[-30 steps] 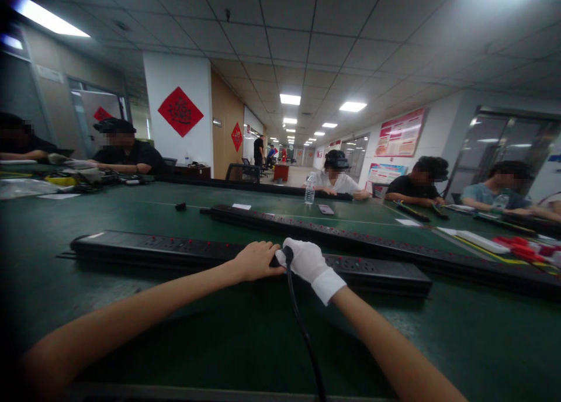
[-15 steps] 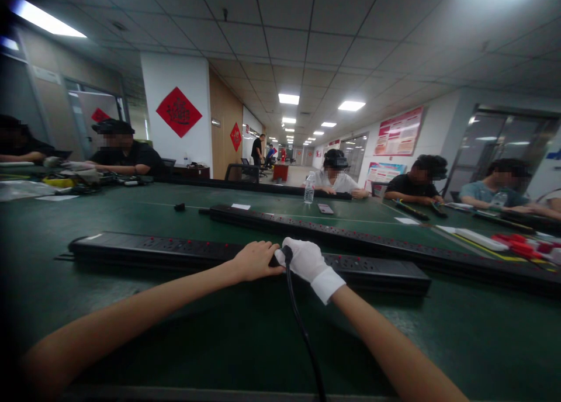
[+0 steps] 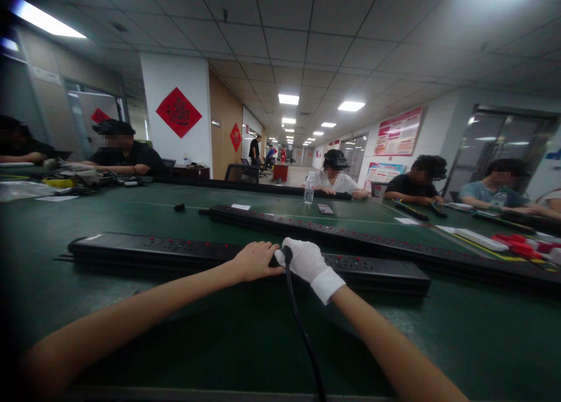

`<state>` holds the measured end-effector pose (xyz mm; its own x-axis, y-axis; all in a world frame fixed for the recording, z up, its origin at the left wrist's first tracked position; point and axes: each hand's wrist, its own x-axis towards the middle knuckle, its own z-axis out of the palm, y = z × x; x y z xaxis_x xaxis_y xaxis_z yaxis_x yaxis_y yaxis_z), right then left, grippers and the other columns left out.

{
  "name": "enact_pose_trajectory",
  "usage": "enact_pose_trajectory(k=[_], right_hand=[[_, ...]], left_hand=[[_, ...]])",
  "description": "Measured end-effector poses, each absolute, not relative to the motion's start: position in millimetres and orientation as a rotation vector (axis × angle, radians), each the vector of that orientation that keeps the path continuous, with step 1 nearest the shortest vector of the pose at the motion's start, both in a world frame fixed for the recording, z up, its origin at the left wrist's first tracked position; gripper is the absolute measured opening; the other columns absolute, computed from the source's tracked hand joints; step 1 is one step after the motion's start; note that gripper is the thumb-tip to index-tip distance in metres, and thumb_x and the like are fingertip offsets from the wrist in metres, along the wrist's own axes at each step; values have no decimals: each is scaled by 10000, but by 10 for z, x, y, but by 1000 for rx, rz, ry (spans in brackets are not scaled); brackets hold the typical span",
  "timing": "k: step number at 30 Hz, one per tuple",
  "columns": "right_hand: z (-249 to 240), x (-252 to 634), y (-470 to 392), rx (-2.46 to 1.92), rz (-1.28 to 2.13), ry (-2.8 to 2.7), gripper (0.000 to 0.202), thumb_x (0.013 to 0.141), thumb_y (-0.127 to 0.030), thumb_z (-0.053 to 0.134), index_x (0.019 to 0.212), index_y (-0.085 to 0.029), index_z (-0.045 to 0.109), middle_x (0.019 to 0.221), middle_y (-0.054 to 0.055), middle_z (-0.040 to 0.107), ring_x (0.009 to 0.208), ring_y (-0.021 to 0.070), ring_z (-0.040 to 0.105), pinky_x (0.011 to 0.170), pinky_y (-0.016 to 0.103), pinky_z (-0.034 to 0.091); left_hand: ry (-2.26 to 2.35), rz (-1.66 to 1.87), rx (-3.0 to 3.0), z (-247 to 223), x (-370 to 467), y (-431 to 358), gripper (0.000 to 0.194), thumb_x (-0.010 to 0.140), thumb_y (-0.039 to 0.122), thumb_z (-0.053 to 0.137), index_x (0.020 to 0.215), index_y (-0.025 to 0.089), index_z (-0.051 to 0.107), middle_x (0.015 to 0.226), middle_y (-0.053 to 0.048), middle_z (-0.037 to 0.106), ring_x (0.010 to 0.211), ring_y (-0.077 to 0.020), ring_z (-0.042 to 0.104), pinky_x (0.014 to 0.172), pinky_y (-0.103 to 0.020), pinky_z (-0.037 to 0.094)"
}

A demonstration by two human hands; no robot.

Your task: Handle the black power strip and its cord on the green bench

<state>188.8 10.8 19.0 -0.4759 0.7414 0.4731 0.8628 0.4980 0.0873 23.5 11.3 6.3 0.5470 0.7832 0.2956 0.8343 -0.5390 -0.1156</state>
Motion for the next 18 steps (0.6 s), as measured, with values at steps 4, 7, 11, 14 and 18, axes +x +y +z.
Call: enact_pose_trajectory(k=[4, 7, 11, 14, 18], right_hand=[[192, 1892, 106, -1323, -448, -2371, 343, 843, -468, 346, 821, -200, 559, 718, 32, 610, 652, 127, 555, 577, 213, 314], [191, 1893, 107, -1317, -449, -2370, 342, 844, -468, 343, 818, -203, 558, 716, 29, 610, 636, 123, 552, 560, 210, 310], [189, 1886, 105, -1331, -479, -2362, 347, 843, -476, 338, 817, -207, 555, 707, 25, 608, 614, 121, 548, 540, 208, 302], [190, 1880, 101, -1340, -479, -2365, 352, 844, -480, 338, 821, -206, 558, 709, 27, 609, 613, 118, 548, 542, 207, 305], [188, 1881, 102, -1341, -467, -2361, 341, 842, -476, 348, 823, -207, 557, 712, 25, 610, 612, 114, 546, 544, 202, 309]], left_hand=[[-1347, -311, -2554, 72, 233, 111, 703, 732, 720, 230, 1038, 148, 500, 950, -123, 590, 874, -277, 554, 746, -381, 395], [-1349, -312, -2561, 74, 230, 111, 708, 729, 724, 228, 1044, 149, 498, 951, -121, 590, 870, -276, 555, 743, -378, 395], [-1348, -328, -2565, 71, 224, 114, 708, 729, 724, 228, 1048, 153, 497, 956, -119, 588, 876, -274, 552, 746, -375, 392], [-1359, -323, -2574, 77, 223, 112, 706, 725, 725, 240, 1051, 154, 497, 961, -118, 586, 868, -268, 552, 737, -370, 394], [-1378, -319, -2582, 82, 225, 108, 706, 723, 727, 241, 1048, 156, 498, 963, -118, 584, 865, -264, 550, 730, -365, 395]])
